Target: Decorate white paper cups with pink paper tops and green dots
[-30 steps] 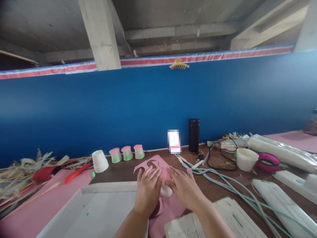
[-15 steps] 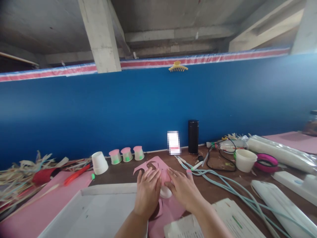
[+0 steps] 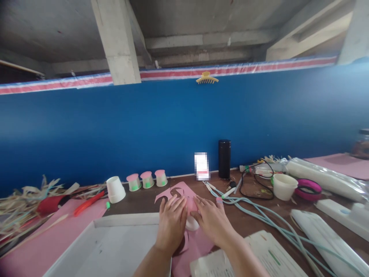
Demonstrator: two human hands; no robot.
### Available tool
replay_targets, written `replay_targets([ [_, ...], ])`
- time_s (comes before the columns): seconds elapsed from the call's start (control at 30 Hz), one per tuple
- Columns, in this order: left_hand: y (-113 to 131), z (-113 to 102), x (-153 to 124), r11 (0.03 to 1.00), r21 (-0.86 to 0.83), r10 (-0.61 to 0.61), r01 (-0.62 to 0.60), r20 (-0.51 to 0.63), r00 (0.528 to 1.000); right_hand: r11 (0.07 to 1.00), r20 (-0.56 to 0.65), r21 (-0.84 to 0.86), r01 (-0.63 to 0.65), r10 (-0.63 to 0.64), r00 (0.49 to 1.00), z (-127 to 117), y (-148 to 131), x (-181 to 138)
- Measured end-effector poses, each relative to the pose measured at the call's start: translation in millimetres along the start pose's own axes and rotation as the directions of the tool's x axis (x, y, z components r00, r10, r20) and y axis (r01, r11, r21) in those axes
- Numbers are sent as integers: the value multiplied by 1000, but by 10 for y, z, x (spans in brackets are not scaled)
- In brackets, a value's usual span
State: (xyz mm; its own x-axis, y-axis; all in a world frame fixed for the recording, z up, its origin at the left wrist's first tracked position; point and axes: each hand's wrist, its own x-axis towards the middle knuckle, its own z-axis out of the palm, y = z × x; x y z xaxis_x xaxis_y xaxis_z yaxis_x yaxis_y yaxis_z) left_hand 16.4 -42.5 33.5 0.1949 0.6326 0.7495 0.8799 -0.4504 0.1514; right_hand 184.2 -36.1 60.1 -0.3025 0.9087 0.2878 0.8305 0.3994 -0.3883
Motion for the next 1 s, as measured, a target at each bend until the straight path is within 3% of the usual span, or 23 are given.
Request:
replay_targets([
  [0.37, -47, 36, -16, 999, -9, -44, 44, -33, 998, 995, 43, 93, -32, 28, 999, -30, 73, 11],
  [0.5, -73, 23, -16, 1000, -2, -24, 24, -40, 999, 988, -46, 141, -64, 71, 996, -102, 144, 50],
  [0.6, -102, 16, -15, 999, -5, -32, 32, -73, 997, 971, -142, 170, -171, 195, 970, -223, 204, 65],
  [0.7, -130, 18, -17, 994, -39, -105, 101, -106, 989, 894, -166, 102, -436, 448, 879, -376, 317, 53],
  [0.77, -148, 23, -24, 979, -91, -189, 181, -81, 979, 849, -154, 62, -525, 528, 835, -445, 425, 41],
  [0.9, -185, 20, -36, 912, -258, -328, 318, 7, 945, 844, -46, -33, -536, 534, 844, -403, 621, 37],
  [1.0, -190, -26, -20, 822, -381, -446, 424, 31, 894, 855, 26, -63, -515, 517, 856, -272, 691, 43],
])
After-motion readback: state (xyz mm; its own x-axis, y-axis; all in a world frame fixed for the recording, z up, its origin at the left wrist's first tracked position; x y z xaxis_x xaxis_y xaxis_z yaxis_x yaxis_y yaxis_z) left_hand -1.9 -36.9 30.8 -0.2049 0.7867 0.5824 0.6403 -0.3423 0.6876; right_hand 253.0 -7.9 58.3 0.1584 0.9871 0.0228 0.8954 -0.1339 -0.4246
